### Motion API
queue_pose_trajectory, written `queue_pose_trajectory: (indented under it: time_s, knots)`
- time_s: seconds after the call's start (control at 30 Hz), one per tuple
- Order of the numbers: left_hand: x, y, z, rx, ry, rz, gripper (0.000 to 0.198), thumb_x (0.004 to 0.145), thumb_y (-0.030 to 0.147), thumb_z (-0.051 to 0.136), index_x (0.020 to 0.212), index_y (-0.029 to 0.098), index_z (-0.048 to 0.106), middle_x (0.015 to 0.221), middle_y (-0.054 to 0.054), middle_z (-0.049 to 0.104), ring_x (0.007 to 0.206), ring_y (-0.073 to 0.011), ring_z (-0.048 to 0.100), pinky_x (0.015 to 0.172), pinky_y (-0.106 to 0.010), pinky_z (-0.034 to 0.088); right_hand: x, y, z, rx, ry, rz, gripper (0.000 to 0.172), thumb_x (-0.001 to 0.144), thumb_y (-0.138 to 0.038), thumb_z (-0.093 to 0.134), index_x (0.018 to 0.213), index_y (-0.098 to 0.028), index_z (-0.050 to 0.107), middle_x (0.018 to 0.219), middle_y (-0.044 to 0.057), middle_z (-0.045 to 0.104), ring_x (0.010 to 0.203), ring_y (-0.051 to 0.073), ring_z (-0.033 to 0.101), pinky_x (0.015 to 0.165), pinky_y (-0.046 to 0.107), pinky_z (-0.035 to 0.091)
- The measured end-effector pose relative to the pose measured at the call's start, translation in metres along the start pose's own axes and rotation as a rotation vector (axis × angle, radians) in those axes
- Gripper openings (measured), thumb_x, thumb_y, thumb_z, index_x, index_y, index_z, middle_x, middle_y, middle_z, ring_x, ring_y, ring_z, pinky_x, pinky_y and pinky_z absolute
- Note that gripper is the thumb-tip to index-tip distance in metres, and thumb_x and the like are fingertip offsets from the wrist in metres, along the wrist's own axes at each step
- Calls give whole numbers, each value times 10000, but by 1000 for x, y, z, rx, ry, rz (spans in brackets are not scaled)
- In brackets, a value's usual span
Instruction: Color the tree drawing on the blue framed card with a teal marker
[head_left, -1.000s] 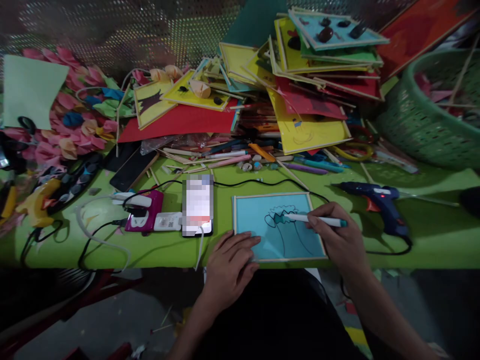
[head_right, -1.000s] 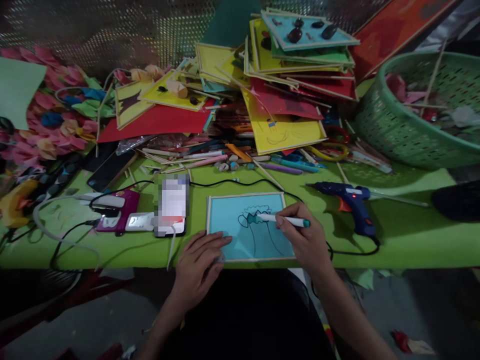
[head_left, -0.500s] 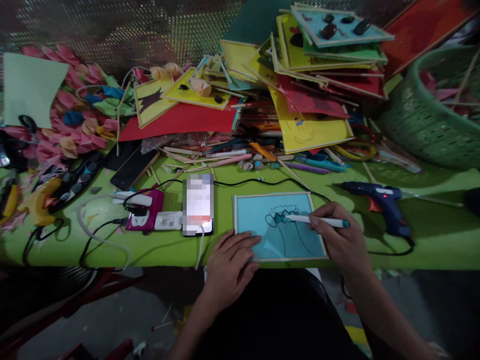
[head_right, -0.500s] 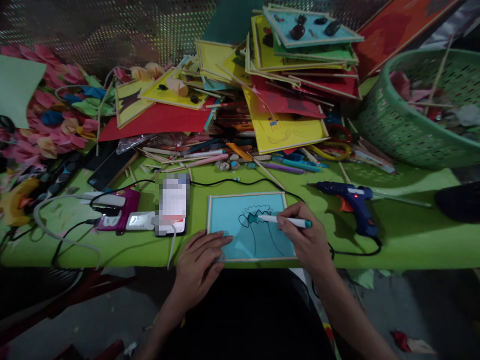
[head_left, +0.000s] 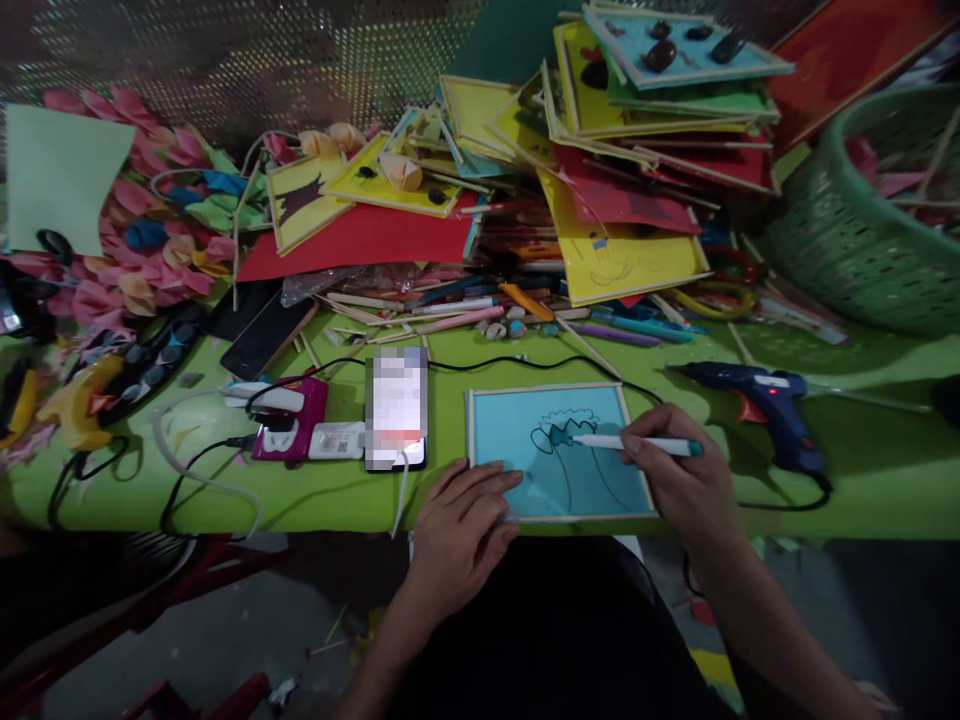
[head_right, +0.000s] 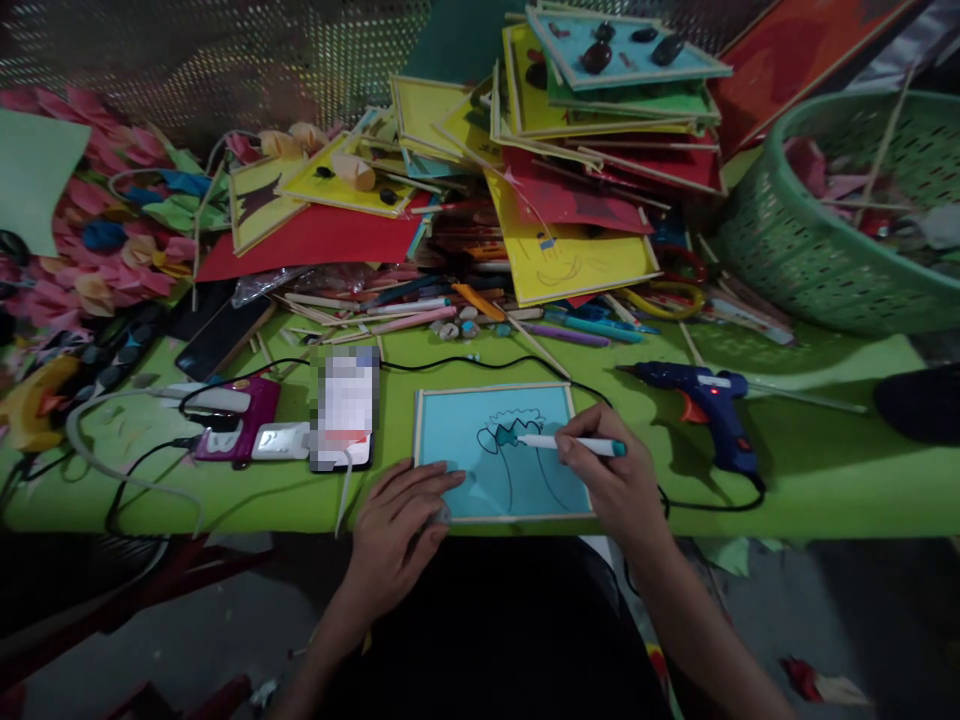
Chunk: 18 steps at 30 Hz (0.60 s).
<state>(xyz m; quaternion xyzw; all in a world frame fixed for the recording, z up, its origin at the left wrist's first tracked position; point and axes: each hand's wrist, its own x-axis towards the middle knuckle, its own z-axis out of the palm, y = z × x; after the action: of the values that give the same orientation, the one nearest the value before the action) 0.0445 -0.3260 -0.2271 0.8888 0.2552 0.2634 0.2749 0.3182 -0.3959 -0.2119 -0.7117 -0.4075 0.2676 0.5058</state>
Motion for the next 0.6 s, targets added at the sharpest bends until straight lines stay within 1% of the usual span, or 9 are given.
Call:
queue_pose_trajectory:
  time_s: [0.17, 0.4, 0.6]
  knots:
    - [1, 1, 0, -2, 14, 4, 177, 1064, 331, 480, 1009, 247, 625, 1277, -12, 775, 1267, -197, 671, 1153, -433, 401, -1, 3, -1, 42, -14, 14, 134, 883, -275, 712, 762, -240, 666, 639, -19, 587, 592, 157, 504, 552, 293, 370]
    - [2, 1, -1, -3, 21, 3, 176, 1053, 323, 494, 994, 241, 637, 1273, -17, 777, 1252, -202, 684, 1139, -440, 424, 0, 1, -1, 37, 2, 26, 133, 880, -301, 719, 769, -245, 671, 657, -3, 610, 616, 180, 539, 576, 313, 400]
    - [1, 1, -1, -14, 12, -8, 194, 1058, 330, 482, 1004, 241, 646, 1273, -22, 777, 1256, -206, 680, 1148, -448, 418, 0, -1, -1, 36, -22, 28, 153, 883, -301, 707, 749, -247, 658, 638, -2, 589, 598, 179, 511, 567, 321, 385]
